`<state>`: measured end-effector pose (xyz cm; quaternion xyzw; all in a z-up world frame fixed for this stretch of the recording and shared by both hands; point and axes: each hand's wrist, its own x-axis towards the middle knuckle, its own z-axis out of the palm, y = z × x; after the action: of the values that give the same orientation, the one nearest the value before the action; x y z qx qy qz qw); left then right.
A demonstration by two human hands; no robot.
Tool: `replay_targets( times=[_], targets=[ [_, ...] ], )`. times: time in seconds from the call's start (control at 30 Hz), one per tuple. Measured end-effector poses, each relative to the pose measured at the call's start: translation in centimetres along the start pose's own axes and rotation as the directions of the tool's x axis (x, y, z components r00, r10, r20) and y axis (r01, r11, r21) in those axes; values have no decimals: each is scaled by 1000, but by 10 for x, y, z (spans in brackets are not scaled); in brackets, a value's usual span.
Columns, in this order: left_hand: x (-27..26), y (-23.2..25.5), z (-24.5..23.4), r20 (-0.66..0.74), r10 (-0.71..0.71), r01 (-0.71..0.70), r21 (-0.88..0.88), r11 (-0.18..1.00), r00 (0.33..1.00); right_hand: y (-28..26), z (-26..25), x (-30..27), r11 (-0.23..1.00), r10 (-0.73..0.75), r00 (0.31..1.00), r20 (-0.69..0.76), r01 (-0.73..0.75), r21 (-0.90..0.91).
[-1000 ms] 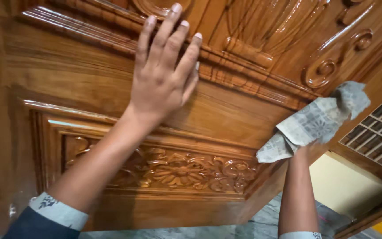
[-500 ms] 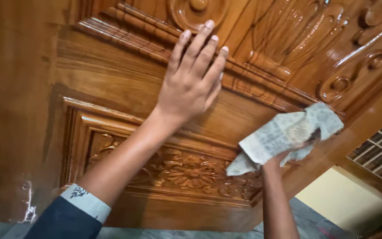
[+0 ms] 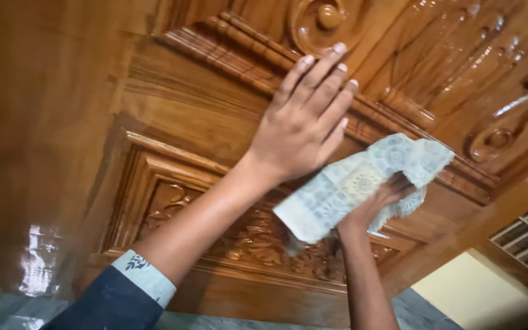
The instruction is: The person wipes the surface of a wooden door using a cloth. They move the cloth across the flat panels and into the carved details, cleaning different sections of the door repeatedly.
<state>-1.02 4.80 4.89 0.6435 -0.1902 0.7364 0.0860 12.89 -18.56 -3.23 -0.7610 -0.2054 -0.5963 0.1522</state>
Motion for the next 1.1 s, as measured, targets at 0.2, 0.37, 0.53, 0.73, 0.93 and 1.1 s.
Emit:
replay_targets(
  times=[0.2,0.37,0.53,0.73,0.93,1.1],
  targets=[
    [0,2,-9,13,-33,34,-63,997,999,-71,-33,11,999,-13,993,117,7,52],
    [-2,0,-1,36,-43,45,-48,998,998,-90,-38,12,996,-87,990,112,85,22],
    [-2,-3,7,45,-17,16,12,1000,999,-89,-44,12,977,-196,974,112,203,-63],
    [-5,-7,9,85,-5,1,41,999,996,-58,-42,1,961,-271,962,34,268,63],
    [-6,-3,6,99,-2,-5,73,997,995,-37,-41,-12,984,-178,981,80,175,45],
    [4,11,-2,121,-54,49,43,998,991,-32,-45,-20,994,-96,991,91,89,70]
  ],
)
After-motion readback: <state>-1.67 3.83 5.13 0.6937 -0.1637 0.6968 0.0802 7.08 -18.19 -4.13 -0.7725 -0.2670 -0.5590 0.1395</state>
